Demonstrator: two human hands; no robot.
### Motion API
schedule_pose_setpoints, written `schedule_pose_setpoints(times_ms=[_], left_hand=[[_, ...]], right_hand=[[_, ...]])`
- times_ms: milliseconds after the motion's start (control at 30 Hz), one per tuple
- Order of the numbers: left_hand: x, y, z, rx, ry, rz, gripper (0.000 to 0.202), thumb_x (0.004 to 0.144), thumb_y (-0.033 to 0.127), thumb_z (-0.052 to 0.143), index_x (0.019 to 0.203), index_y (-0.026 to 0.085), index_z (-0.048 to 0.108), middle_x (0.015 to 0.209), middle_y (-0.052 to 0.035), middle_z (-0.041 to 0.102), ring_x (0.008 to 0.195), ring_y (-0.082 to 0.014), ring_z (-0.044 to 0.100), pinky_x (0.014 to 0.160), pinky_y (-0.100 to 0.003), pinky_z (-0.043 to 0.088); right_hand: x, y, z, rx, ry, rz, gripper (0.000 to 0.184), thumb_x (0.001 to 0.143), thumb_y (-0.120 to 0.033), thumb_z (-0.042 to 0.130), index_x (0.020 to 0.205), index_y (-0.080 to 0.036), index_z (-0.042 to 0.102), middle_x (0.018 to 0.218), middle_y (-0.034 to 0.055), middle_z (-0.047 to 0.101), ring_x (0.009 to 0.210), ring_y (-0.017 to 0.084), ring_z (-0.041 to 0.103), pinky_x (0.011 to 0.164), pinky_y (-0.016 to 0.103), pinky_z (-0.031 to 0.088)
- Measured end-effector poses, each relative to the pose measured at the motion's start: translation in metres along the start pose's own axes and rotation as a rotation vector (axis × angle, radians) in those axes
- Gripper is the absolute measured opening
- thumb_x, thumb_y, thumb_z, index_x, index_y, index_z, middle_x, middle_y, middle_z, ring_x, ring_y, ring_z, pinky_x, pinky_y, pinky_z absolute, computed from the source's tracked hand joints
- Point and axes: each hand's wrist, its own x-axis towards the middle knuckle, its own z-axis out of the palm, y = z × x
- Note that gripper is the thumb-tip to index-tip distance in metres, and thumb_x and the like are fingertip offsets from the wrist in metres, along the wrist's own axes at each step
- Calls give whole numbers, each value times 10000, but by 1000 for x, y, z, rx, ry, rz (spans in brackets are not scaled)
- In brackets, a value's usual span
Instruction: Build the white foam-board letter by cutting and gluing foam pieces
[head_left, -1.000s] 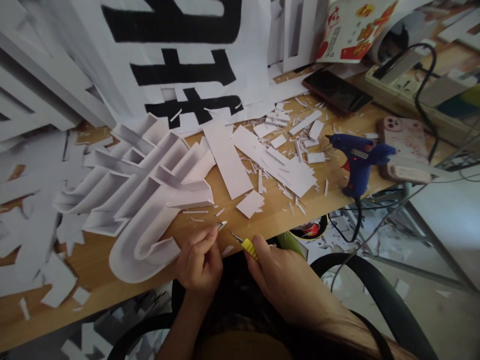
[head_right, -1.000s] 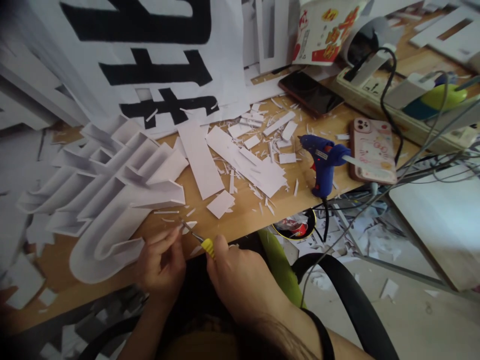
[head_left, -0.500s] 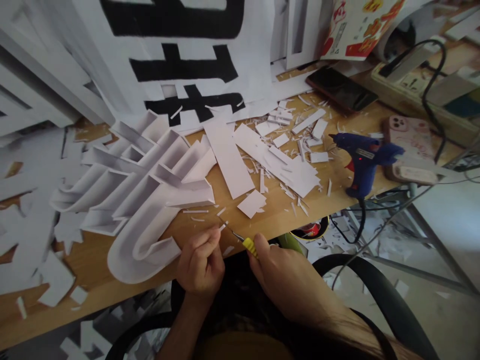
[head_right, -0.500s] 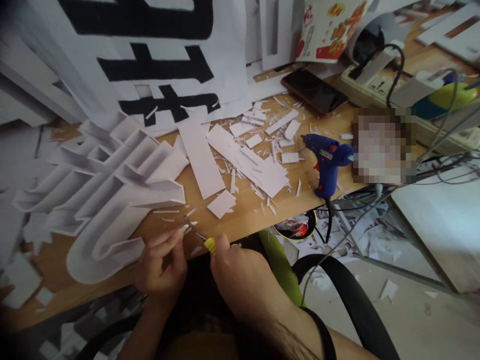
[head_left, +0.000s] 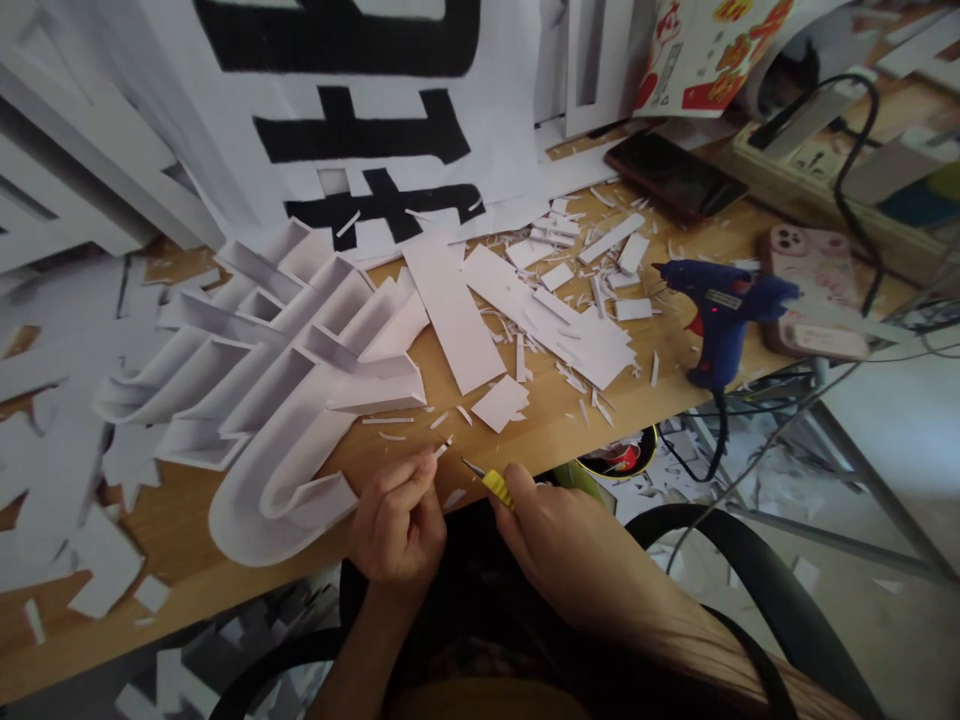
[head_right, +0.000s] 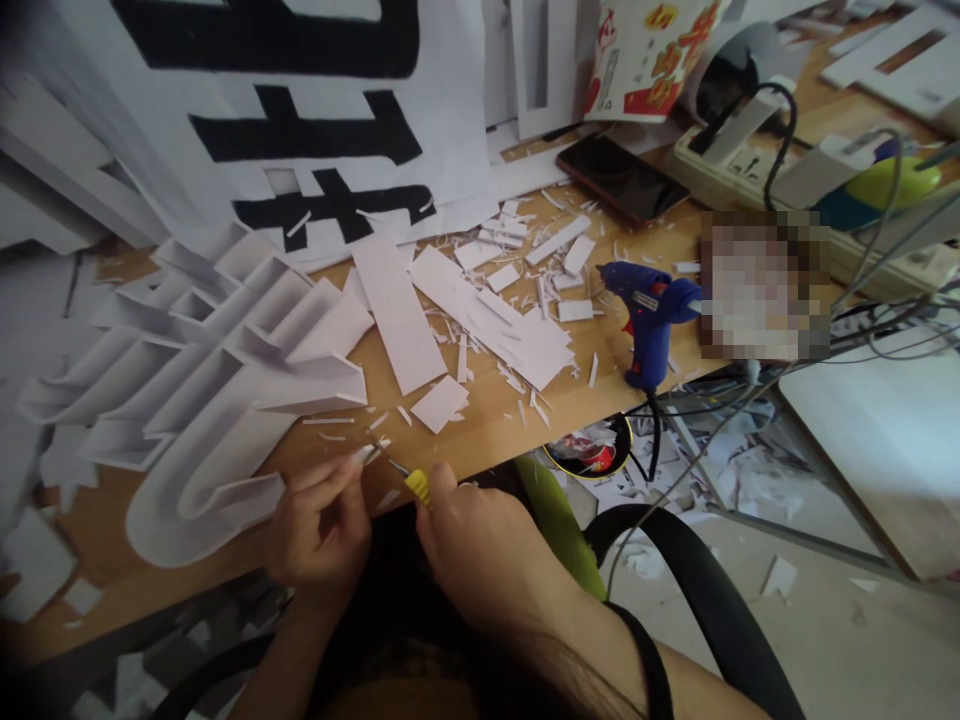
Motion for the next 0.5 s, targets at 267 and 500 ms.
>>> schedule_pose_setpoints(times_ms=[267,500], left_hand=[[1,0,0,5,-4,-15,250,785,-41,712,927,158,660,832,-36,768,747,-129,735,689,-215,576],[-3,-4,5,-5,28,-2,186,855,2,663,952,160,653,853,-43,762,790,-123,735,726,-217,579]], right_hand=[[-1,-2,7,-163,145,-2,96,963,-91,540,917,-146,603,659,49,686,576,195,704,437,306,235],[-8,1,4,-174,132,-118,218,1015,-132,415,1012,-144,632,904,109,715,711,217,723,498,274,393]])
